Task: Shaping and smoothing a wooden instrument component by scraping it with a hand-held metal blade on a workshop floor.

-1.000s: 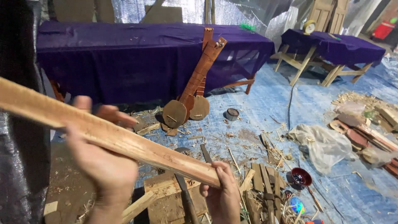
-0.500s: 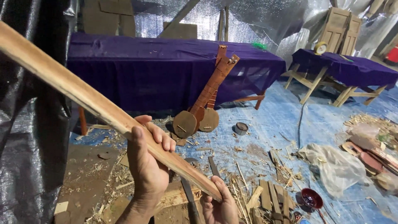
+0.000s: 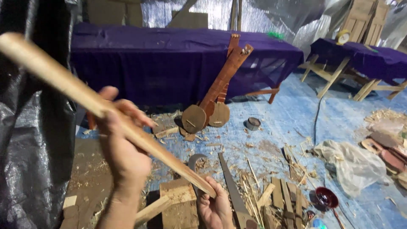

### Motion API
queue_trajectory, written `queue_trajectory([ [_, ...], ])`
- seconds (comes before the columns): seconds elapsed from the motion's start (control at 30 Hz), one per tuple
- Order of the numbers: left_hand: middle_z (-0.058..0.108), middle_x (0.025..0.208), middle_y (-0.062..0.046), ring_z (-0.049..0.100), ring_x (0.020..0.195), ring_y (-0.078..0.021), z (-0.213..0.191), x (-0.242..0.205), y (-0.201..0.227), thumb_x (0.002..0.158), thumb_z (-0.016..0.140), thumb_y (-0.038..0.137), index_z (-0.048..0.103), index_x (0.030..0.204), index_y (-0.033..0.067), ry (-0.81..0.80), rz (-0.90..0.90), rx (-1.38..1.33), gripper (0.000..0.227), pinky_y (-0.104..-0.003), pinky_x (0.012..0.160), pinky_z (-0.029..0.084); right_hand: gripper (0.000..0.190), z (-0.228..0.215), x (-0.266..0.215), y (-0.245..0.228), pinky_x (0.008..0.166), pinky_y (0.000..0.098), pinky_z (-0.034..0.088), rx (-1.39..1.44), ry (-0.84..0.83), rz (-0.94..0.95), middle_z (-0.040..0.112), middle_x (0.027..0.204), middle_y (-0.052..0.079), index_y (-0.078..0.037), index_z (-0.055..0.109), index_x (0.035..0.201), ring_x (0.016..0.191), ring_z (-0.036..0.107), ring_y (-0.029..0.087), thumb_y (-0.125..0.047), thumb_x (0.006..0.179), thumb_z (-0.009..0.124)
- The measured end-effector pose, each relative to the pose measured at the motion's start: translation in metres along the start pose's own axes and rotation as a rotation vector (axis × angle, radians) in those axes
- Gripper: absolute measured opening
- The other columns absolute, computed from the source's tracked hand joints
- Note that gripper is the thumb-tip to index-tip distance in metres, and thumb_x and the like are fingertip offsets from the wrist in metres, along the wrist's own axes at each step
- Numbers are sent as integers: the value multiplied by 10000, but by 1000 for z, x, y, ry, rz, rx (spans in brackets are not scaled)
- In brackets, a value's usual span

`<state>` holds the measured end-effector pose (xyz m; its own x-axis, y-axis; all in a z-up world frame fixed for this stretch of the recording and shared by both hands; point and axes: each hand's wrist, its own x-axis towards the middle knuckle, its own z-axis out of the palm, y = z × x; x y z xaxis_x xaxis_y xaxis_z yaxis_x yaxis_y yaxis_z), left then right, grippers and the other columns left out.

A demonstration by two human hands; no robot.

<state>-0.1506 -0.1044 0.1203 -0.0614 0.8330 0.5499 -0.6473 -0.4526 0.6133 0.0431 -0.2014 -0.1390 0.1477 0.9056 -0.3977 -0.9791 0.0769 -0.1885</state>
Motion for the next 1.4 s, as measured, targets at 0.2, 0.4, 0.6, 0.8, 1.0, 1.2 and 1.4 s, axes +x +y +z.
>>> queue_trajectory([
  [0.2,479,733,111,471,581,-9,-17,16,7,945,661,455,560,1030,224,395,-88,115,266,-181,536,421,91,10,8,0,313,201,397,-55,83,-27,599,651,75,-12,617,960,395,527,128,-79,985,562],
  [0.4,369,617,120,415,483,-28,-20,-9,-60,998,561,456,453,864,220,246,18,332,292,-201,427,426,479,-84,54,-19,646,293,476,-960,401,-509,598,937,71,-30,657,1244,728,547,139,-410,1013,479],
  [0.6,523,687,29,522,583,-98,-42,-42,-131,1015,545,269,521,921,117,84,-24,591,180,-241,525,466,311,-174,94,27,878,383,592,-1763,592,-473,726,1160,67,-122,664,1180,1014,714,226,-279,911,652],
  [0.8,510,724,37,487,616,-91,-67,-58,-178,1022,549,225,507,905,134,109,-80,453,154,-258,595,507,624,-183,119,43,874,445,585,-2148,624,-285,521,1184,83,-333,522,1392,1085,566,267,-222,837,785],
  [1.0,467,702,38,451,627,-89,-67,-58,-197,1029,544,207,495,931,121,156,-134,383,139,-263,614,472,602,-184,132,44,760,396,494,-2311,633,-334,517,1051,75,-359,448,1460,913,541,236,-438,912,684],
  [1.2,459,705,42,450,626,-83,-61,-54,-198,1034,533,250,480,925,134,124,-126,413,168,-259,617,472,388,-156,125,39,723,369,477,-2244,541,-351,509,987,69,-324,478,1411,846,525,212,-299,1024,499],
  [1.4,443,693,45,442,600,-80,-59,-47,-188,1045,501,340,452,905,144,95,-73,465,246,-254,594,476,411,-124,107,37,657,345,473,-2040,382,-366,527,892,44,-315,491,1442,774,533,185,-319,1031,471],
])
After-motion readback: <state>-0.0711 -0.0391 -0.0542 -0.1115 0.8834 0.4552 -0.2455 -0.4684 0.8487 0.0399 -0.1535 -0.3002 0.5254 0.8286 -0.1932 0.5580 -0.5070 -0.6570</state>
